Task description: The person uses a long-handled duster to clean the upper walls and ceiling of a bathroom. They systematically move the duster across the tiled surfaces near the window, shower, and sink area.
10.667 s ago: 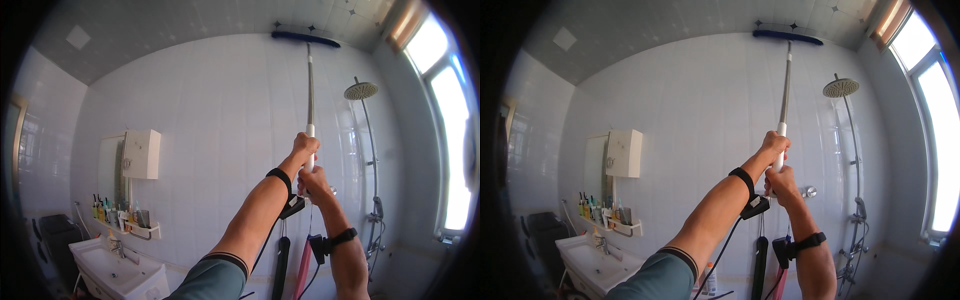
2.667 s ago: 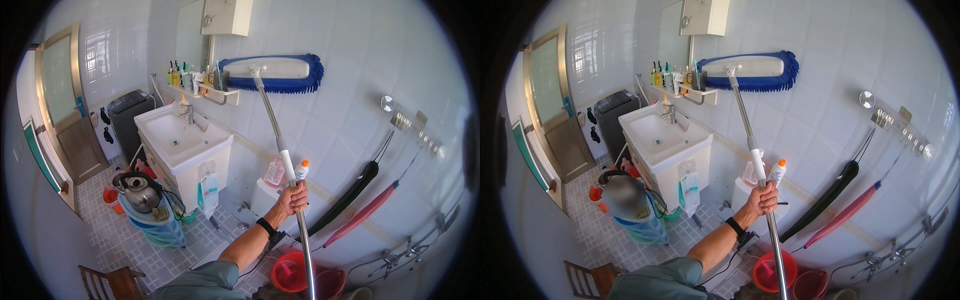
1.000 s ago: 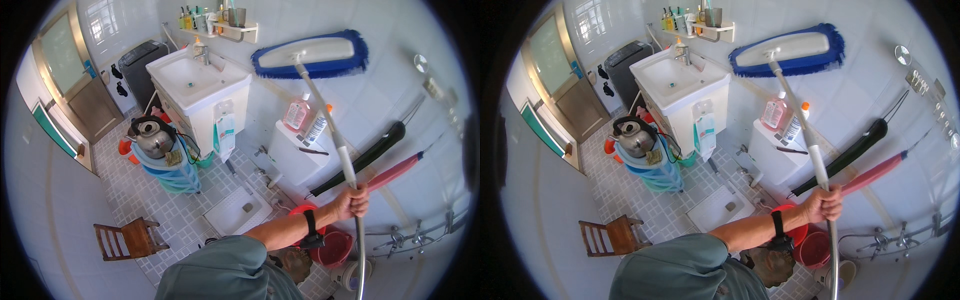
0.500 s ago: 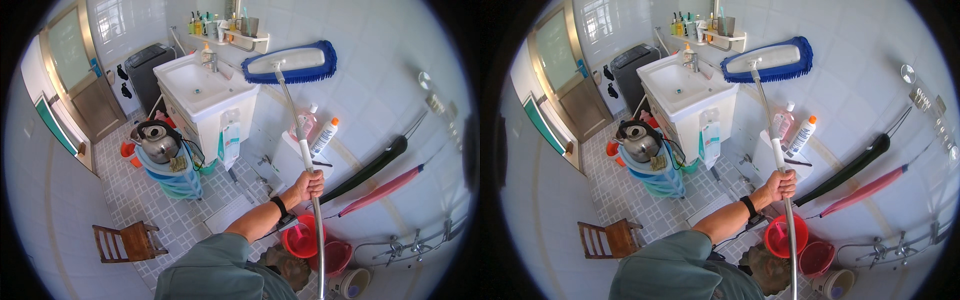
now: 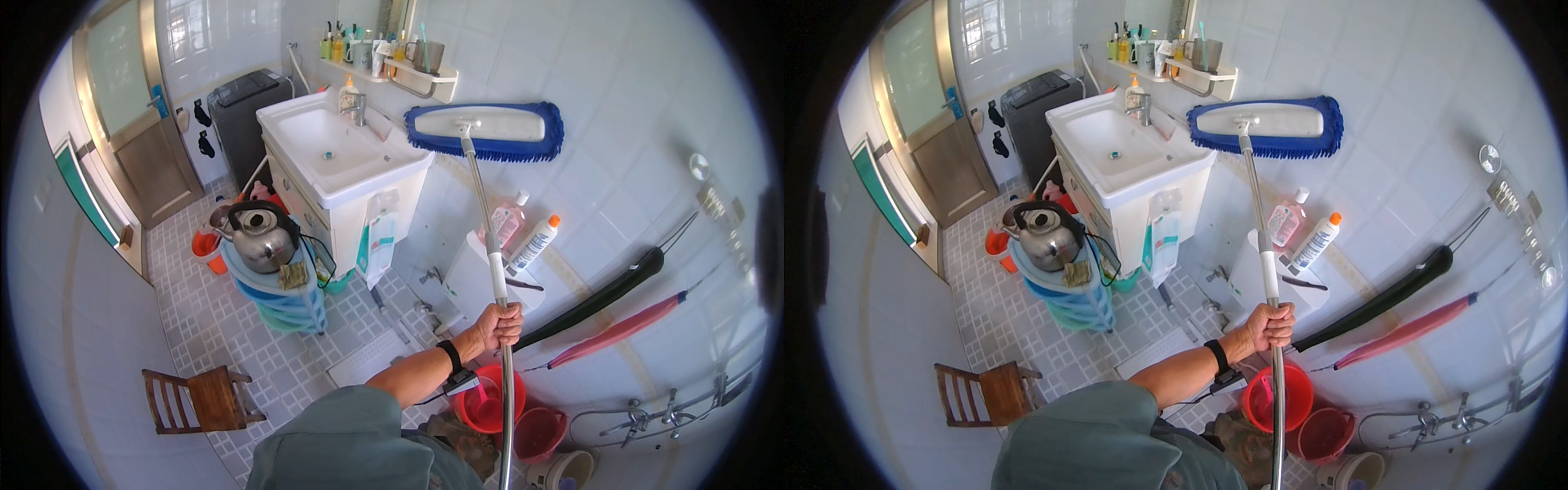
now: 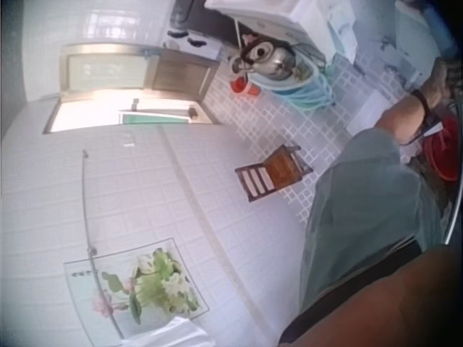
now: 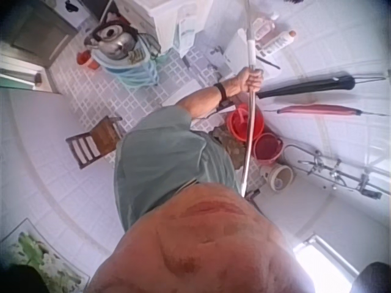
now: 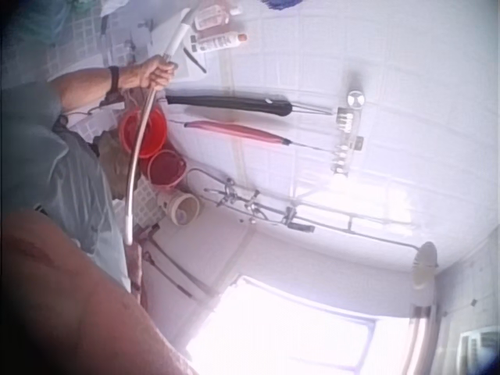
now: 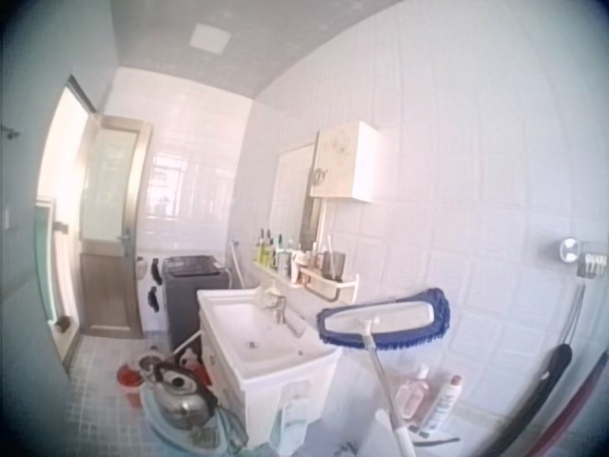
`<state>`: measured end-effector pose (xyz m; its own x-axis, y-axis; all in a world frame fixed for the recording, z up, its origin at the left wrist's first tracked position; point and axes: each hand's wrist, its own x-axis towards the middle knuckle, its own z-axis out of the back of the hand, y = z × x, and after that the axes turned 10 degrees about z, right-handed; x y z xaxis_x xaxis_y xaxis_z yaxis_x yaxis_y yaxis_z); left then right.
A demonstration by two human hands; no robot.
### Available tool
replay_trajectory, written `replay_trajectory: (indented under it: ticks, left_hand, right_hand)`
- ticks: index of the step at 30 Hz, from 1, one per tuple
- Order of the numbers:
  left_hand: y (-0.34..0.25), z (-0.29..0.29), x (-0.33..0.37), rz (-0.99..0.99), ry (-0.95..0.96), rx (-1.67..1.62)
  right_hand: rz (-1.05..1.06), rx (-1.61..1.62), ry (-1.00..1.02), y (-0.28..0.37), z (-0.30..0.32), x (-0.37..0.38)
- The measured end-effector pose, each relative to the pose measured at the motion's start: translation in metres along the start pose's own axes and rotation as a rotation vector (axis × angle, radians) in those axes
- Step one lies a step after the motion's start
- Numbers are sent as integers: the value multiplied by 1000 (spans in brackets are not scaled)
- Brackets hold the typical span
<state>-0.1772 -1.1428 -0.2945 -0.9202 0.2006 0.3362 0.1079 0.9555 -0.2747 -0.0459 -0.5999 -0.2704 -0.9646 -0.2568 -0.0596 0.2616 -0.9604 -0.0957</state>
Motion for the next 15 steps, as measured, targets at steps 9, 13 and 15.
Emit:
replay_trajectory:
  ticks: [9, 13, 15]
  left_hand:
    - [24, 27, 5, -80, -29, -79]
    - [0, 21, 15, -111, -5, -94]
    - [-18, 16, 19, -119, -9, -86]
  right_hand:
    - [-4, -5, 85, -18, 0, -1]
    - [-4, -13, 105, -33, -2, -6]
    - [6, -25, 112, -37, -2, -2]
